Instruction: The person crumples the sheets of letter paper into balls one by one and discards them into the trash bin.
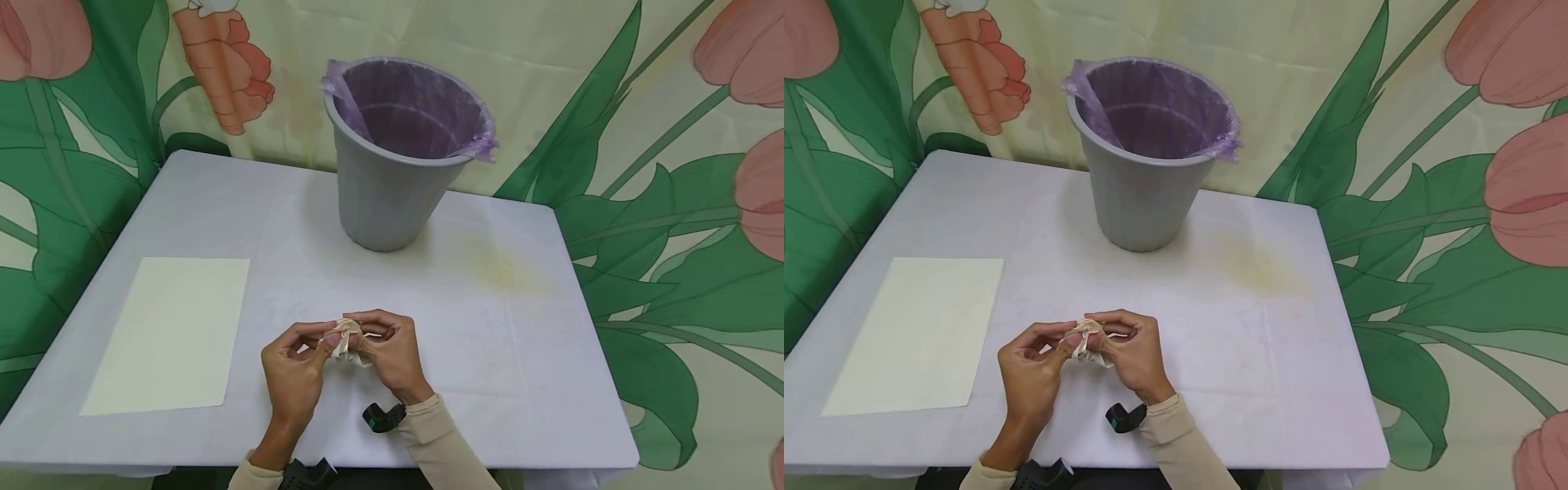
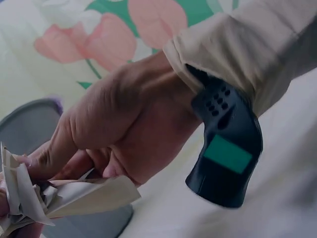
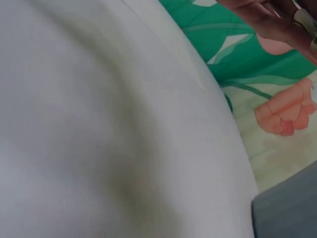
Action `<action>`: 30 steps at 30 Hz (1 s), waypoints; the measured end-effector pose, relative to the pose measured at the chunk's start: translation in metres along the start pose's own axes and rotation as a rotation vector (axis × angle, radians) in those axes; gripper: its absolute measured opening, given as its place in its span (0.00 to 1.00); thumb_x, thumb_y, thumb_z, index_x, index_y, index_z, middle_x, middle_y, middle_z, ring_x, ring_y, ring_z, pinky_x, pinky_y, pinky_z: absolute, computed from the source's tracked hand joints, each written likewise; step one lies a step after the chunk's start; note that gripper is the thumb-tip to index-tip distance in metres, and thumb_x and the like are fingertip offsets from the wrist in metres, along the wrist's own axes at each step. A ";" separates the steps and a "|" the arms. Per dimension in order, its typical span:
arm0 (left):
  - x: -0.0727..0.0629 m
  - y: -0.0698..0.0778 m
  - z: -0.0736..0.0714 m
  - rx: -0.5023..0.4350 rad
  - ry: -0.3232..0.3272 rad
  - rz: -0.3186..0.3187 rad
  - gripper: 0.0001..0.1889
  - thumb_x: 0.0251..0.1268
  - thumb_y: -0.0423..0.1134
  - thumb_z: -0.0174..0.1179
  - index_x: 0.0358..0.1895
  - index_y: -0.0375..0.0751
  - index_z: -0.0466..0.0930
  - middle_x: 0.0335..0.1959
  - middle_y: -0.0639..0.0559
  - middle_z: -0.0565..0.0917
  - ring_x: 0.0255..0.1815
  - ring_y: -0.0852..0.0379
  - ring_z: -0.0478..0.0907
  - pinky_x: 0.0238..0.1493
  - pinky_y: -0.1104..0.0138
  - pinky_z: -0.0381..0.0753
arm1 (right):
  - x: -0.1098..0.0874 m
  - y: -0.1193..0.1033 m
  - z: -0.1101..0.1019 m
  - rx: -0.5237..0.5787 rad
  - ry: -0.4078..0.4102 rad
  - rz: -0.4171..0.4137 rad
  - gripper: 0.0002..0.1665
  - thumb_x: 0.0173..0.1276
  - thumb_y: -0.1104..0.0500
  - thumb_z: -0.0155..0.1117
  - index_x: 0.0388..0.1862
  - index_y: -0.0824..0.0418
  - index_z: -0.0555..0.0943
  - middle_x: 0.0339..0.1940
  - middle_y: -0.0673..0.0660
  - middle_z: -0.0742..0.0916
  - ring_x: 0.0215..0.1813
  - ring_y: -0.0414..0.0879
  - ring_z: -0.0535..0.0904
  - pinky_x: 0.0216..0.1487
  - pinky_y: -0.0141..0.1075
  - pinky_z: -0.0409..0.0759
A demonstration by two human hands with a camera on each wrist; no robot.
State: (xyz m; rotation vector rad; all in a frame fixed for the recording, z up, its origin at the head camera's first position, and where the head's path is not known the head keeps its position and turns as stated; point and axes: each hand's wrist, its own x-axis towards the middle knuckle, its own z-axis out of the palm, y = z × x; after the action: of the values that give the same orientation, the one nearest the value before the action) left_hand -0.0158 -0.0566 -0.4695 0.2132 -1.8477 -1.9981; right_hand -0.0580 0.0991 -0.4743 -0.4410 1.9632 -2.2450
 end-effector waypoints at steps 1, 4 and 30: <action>0.000 0.000 0.000 0.004 -0.013 0.011 0.08 0.59 0.24 0.76 0.41 0.35 0.92 0.36 0.40 0.91 0.30 0.60 0.84 0.29 0.74 0.84 | 0.000 -0.001 0.001 0.015 0.019 0.012 0.23 0.65 0.57 0.79 0.54 0.70 0.88 0.46 0.67 0.93 0.48 0.49 0.93 0.49 0.41 0.91; 0.000 0.000 -0.001 0.000 -0.064 0.014 0.08 0.62 0.26 0.75 0.43 0.36 0.92 0.40 0.41 0.92 0.35 0.59 0.86 0.34 0.73 0.87 | 0.000 -0.003 0.002 0.048 0.065 0.038 0.23 0.66 0.58 0.79 0.53 0.72 0.88 0.43 0.65 0.94 0.46 0.49 0.94 0.48 0.39 0.91; 0.000 -0.009 0.005 0.085 -0.104 0.107 0.13 0.63 0.28 0.75 0.50 0.39 0.88 0.39 0.46 0.89 0.37 0.59 0.83 0.39 0.75 0.86 | -0.006 -0.006 0.017 -0.045 0.255 0.046 0.17 0.65 0.66 0.79 0.51 0.71 0.89 0.36 0.59 0.95 0.45 0.53 0.94 0.44 0.38 0.91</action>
State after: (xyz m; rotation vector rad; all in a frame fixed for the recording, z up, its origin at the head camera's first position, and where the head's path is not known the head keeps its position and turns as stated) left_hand -0.0196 -0.0519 -0.4774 0.0337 -1.9671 -1.8929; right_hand -0.0462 0.0855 -0.4678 -0.1156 2.1211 -2.3314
